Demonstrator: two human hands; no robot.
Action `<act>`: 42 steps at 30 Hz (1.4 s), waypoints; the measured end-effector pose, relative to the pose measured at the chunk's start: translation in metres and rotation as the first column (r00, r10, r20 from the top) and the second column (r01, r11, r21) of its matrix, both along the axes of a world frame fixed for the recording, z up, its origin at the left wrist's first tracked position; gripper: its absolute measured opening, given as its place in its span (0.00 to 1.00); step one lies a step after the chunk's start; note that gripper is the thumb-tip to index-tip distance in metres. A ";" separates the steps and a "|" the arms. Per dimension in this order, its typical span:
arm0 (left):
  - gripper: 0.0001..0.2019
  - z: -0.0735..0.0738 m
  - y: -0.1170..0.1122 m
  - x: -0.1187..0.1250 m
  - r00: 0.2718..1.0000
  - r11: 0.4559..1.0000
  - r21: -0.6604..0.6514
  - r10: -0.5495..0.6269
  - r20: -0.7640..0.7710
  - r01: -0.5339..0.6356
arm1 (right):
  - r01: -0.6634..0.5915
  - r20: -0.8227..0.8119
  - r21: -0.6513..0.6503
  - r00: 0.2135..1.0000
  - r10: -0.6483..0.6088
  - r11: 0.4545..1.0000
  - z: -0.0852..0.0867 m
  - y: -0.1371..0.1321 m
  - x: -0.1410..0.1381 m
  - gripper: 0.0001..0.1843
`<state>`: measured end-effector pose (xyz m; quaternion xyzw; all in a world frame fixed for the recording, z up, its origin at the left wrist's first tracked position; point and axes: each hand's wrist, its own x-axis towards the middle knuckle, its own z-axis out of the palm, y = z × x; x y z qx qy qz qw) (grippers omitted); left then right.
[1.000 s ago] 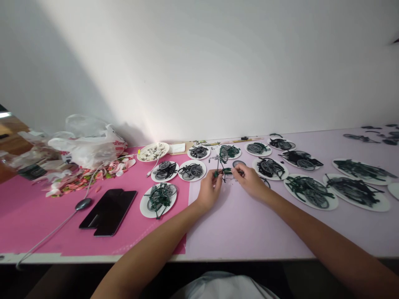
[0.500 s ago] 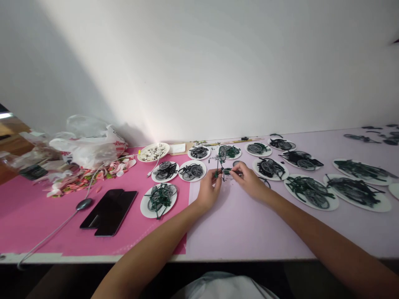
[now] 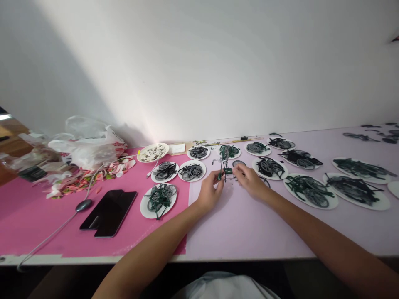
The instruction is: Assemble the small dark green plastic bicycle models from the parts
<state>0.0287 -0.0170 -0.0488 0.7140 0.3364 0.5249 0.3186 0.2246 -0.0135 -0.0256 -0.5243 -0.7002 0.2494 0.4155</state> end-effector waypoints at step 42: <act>0.10 0.002 0.002 -0.003 0.997 0.997 -0.037 0.069 0.041 -0.068 | -0.121 -0.043 -0.045 0.992 0.119 0.992 -0.001 0.000 0.000 0.20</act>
